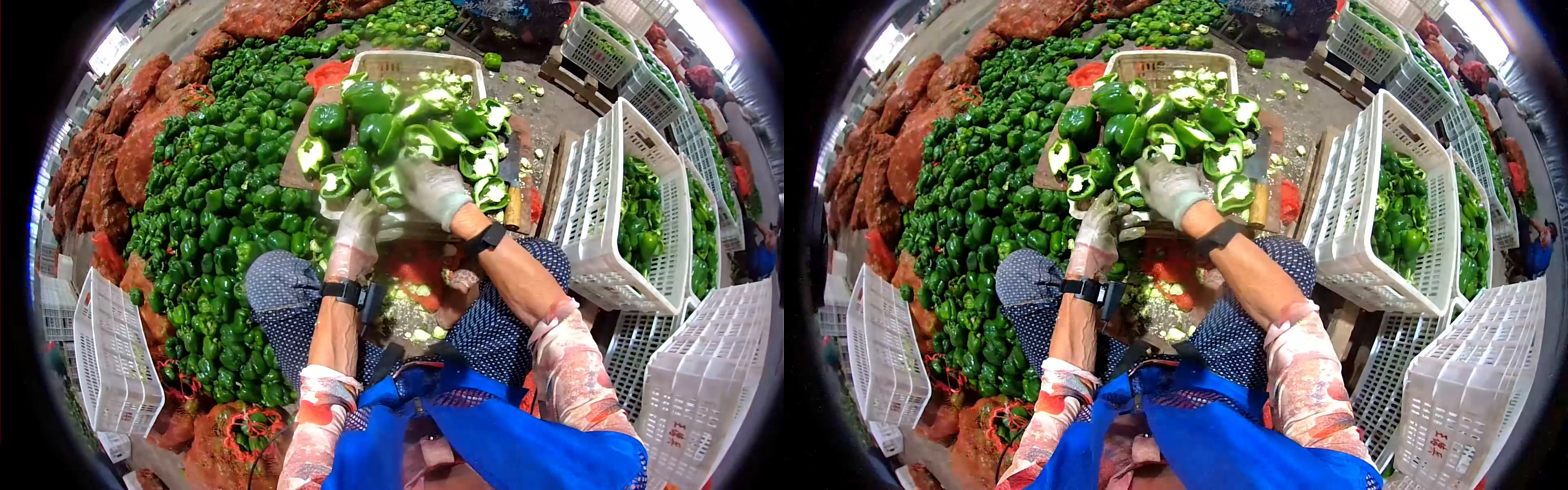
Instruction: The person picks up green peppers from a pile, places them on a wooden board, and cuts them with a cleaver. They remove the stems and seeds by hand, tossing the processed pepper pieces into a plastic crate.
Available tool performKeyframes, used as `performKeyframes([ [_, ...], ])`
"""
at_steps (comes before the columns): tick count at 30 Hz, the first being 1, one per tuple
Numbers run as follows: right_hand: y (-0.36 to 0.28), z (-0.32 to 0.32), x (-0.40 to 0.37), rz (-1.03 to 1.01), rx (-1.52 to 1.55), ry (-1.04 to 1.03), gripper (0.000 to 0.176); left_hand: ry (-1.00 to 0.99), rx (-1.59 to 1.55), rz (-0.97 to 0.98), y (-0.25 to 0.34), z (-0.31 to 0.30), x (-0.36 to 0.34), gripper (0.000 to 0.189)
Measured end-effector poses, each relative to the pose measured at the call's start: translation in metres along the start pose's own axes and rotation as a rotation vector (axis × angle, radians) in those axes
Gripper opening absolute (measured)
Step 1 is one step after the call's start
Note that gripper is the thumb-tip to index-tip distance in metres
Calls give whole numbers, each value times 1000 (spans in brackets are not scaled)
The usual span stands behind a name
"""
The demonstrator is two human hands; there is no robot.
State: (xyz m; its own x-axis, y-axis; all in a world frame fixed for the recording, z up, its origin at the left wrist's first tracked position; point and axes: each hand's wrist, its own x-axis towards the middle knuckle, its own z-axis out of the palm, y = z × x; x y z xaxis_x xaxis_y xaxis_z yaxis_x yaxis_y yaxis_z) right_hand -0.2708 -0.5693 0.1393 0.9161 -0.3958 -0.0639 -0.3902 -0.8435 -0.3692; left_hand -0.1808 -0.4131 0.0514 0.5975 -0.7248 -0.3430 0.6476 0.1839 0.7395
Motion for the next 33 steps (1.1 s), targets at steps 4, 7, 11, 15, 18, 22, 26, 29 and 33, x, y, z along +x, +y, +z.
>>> performKeyframes([
  [4,-1,19,9,-13,5,-37,58,-46,280,146,-16,-30,32,37],
  [7,15,33,17,-59,138,15,55,-156,806,412,-20,-55,46,31],
  [11,3,31,2,-293,192,-36,48,-40,-127,-90,23,27,-28,38],
  [15,-14,2,-27,-504,173,153,47,-165,-247,34,29,28,-45,46],
  [18,-17,-1,-33,-269,455,284,35,-129,-349,176,36,28,-48,50],
  [22,-28,8,-47,-81,1136,-149,28,-182,-212,229,60,43,-66,61],
  [26,-44,-7,-53,189,1817,-296,22,-167,100,316,69,71,-80,71],
  [29,-39,-2,-52,89,1929,-256,23,-326,169,347,66,68,-80,67],
  [33,-38,-13,-54,-11,1554,-98,44,-208,203,314,61,74,-83,55],
])
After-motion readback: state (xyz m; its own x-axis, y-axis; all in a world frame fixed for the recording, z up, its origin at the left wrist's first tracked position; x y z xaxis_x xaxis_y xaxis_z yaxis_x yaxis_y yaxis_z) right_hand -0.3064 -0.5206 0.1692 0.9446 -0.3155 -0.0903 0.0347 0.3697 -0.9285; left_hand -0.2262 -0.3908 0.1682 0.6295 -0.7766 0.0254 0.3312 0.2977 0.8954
